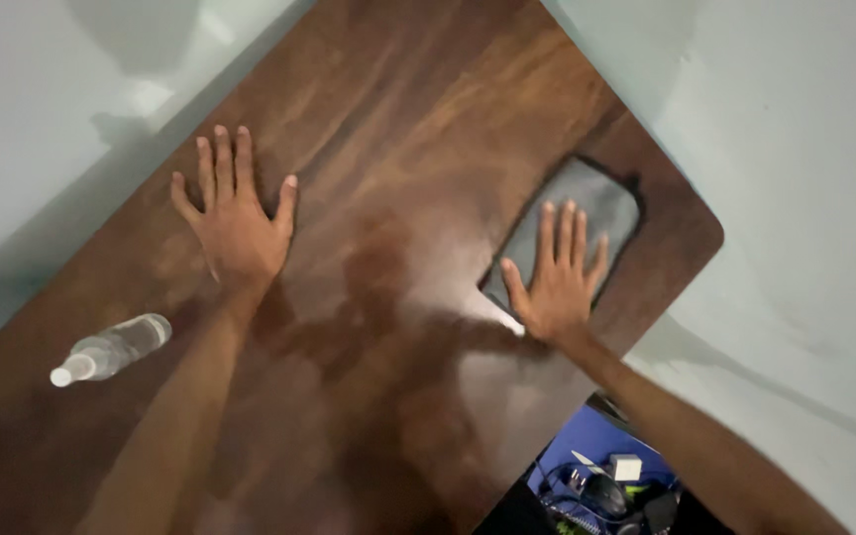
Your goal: The person cleans a wooden desk surface using a spray bottle and a microfiber cloth. They repeatedly spray the surface and wipe it down, moving the spray bottle and a laptop keyboard to access different areas. The person finishes by placing the keyboard back on the desk.
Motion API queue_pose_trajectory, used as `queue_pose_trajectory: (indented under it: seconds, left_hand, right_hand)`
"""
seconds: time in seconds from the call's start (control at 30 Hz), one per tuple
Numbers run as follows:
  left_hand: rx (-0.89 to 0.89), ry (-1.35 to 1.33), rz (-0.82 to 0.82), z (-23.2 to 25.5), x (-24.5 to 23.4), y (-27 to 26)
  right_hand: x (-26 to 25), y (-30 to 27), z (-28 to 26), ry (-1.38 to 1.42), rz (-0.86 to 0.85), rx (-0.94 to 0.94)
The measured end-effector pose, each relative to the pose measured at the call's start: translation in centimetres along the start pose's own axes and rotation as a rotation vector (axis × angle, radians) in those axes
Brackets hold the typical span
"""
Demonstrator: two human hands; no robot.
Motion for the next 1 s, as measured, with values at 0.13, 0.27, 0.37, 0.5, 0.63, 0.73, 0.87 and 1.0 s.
queue_pose_trajectory:
  seconds: [0.13, 0.27, 0.37, 0.5, 0.63, 0.73, 0.87, 1.0]
  left_hand:
    - [0.034, -0.026, -0.034, -1.0, 0.1, 0.0]
    - [0.022, 0.021, -0.007, -0.7, 0.3, 0.4]
    - [0.007, 0.003, -0.013, -0.8, 0.3, 0.0]
    - [0.018, 0.015, -0.007, -0.5, 0.1, 0.0]
    - [0.028, 0.014, 0.0, -0.7, 0.4, -0.1]
    - [0.016, 0.02, -0.015, -0.7, 0.3, -0.2]
    - [0.004, 0.036, -0.002, -0.3, 0.3, 0.1]
    - [0.011, 0.02, 0.001, -0.2, 0.2, 0.3]
  right_hand:
    - [-0.9, 9.3, -2.7, 0.008, -0.031, -0.227]
    - [-2.8, 20.3, -0.6, 0.004, 0.011, -0.197]
    - [-2.2, 22.5, 0.5, 0.029, 0.075, -0.188]
    - [-2.2, 23.1, 3.4, 0.036, 0.054, -0.088]
    - [-3.0, 22.3, 3.2, 0.033, 0.126, -0.119]
    - [-3.3, 20.2, 2.5, 0.06, 0.134, -0.094]
    - [-2.5, 9.6, 4.1, 0.095, 0.122, 0.016]
    - [-2.7, -2.0, 8.4, 0.039, 0.146, 0.308]
Point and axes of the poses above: each hand's wrist, its own y-axis towards the middle knuckle, its own x-axis out of the palm, z = x × y, the point moved 8 cm from there along y, towards the middle knuckle, and after that the axes turned 4 degrees about x, right-handed, at the moved point
